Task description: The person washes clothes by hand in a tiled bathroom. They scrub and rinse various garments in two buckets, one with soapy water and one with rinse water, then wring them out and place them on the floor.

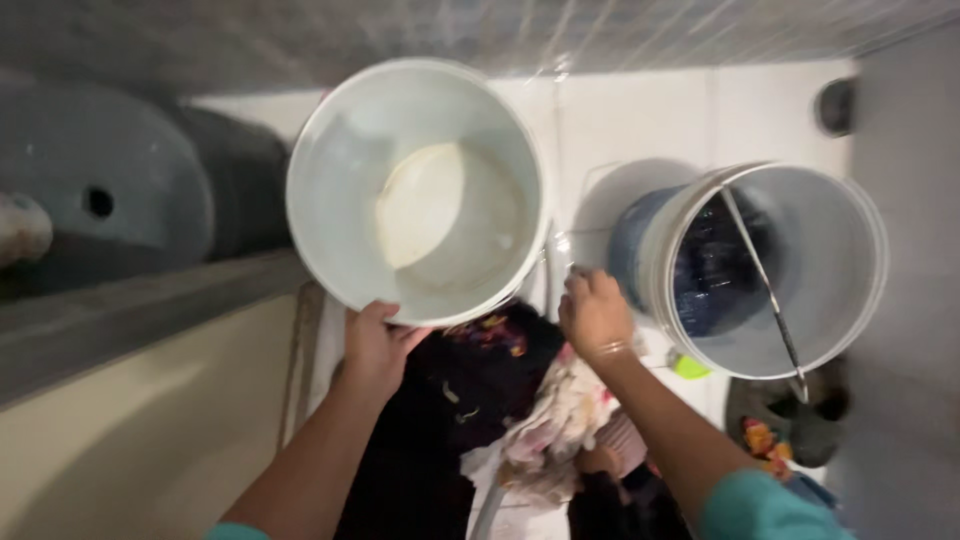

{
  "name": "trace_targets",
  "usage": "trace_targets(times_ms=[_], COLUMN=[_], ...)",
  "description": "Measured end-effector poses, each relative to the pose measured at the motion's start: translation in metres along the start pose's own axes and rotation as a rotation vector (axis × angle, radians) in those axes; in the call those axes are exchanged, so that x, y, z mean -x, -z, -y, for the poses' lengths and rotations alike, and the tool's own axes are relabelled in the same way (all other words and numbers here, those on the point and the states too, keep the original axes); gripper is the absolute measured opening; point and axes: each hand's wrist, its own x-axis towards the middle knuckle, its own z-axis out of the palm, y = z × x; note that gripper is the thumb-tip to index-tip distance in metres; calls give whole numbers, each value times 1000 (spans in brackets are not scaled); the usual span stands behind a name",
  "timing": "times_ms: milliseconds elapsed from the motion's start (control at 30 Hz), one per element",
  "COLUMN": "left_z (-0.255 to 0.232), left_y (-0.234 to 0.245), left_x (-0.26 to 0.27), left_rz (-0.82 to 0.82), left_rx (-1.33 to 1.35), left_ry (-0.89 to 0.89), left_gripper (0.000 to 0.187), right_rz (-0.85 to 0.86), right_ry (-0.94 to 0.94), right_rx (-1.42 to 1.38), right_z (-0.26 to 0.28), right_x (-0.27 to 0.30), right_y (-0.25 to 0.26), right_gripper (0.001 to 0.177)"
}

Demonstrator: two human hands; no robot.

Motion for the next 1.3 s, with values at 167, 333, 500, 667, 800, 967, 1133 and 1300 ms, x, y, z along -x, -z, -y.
trace_targets(times_ms=[167,333,500,667,800,967,1133,1300], left_z=[-4,-14,-14,-9,3,23,34,8], left_y=[23,39,28,16,-2,-30,-38,-44], left_x=[-26,-30,-24,-27,-41,-76,-104,-118], left_rz=[102,118,152,96,205,189,131,81], left_rx=[-98,-237,-266,-452,-402,-380,-222,-77], left_ry=[-36,12,46,110,105,81,-84,-117], left_gripper=[68,68,71,76,75,80,78,75], right_rz=[652,806,643,494,504,573,715,210], right_ry=[-18,100,-74,-164,-199,-334,-438,-509], right_rx=[576,737,716,458,349,400,508,-89], right_z=[-27,-64,-92,-89,-79,-97,-98,-84], right_x=[-41,-46,-19,-42,-62,-22,-25,-34], right_y=[-111,-149,-142,-152,-164,-141,-158,-145], right_gripper=[53,60,61,62,64,65,67,41])
